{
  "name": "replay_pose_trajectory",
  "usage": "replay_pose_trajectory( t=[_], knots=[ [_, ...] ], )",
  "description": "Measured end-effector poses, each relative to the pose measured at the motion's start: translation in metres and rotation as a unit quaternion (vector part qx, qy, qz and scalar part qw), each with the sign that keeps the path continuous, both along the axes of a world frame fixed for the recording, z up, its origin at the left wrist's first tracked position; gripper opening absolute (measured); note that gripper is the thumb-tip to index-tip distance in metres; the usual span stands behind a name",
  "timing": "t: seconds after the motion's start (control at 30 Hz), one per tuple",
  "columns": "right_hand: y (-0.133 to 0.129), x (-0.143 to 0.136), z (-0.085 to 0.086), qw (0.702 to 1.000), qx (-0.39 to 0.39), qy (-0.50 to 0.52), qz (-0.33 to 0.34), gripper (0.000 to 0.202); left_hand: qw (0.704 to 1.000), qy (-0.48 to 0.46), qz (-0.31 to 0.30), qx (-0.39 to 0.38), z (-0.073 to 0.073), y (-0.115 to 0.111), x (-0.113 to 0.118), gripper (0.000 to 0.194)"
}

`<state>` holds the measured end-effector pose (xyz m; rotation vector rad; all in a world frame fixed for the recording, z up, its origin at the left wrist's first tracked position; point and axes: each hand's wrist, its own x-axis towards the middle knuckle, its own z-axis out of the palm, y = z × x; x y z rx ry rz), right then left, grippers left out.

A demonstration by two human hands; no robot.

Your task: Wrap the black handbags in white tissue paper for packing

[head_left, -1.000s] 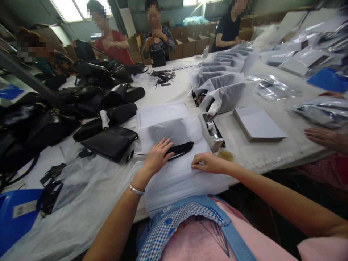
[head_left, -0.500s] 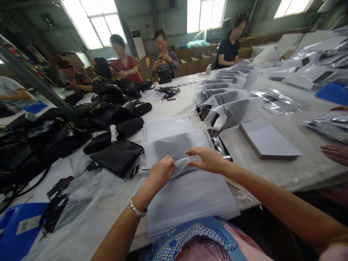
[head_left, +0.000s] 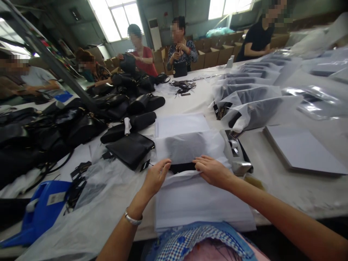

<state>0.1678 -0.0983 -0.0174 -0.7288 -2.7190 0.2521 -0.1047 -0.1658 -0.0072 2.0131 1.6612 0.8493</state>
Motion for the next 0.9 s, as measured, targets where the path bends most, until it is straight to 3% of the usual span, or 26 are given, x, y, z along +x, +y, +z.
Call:
replay_pose_trajectory(
  t=[0.07,0.2,0.37,0.5,0.6,0.67,0.8,0.9],
  knots=[
    [-0.002,0.003,-0.002,1.0,-0.001,0.0,0.006,0.02,0.999,0.023,0.029,0.004,-0.009,-0.011,-0.012,0.026],
    [-0.002,0.007,-0.007,1.0,0.008,0.002,0.025,0.016,0.989,0.146,0.011,-0.012,-0.016,-0.028,-0.025,0.032],
    [0.0,0.01,-0.01,0.999,0.027,-0.006,0.043,0.011,0.947,0.319,0.011,-0.023,-0.008,-0.022,-0.045,0.024],
    [0.003,0.012,-0.01,0.999,0.018,-0.008,0.05,0.011,0.932,0.351,0.089,0.012,0.008,-0.018,-0.055,0.031],
    [0.004,0.013,-0.009,0.999,0.005,-0.01,0.049,0.01,0.937,0.328,0.114,0.032,0.021,-0.023,-0.039,0.029],
    [0.004,0.013,-0.008,0.999,-0.004,-0.009,0.047,0.01,0.956,0.283,0.06,0.046,0.025,-0.025,-0.018,0.035],
    [0.006,0.012,-0.003,0.999,-0.012,-0.013,0.05,0.011,0.962,0.248,-0.09,0.072,0.017,-0.01,0.024,0.079],
    [0.007,0.013,0.001,0.999,-0.018,-0.012,0.048,0.014,0.957,0.258,-0.124,0.053,0.007,0.004,0.04,0.066]
  ],
)
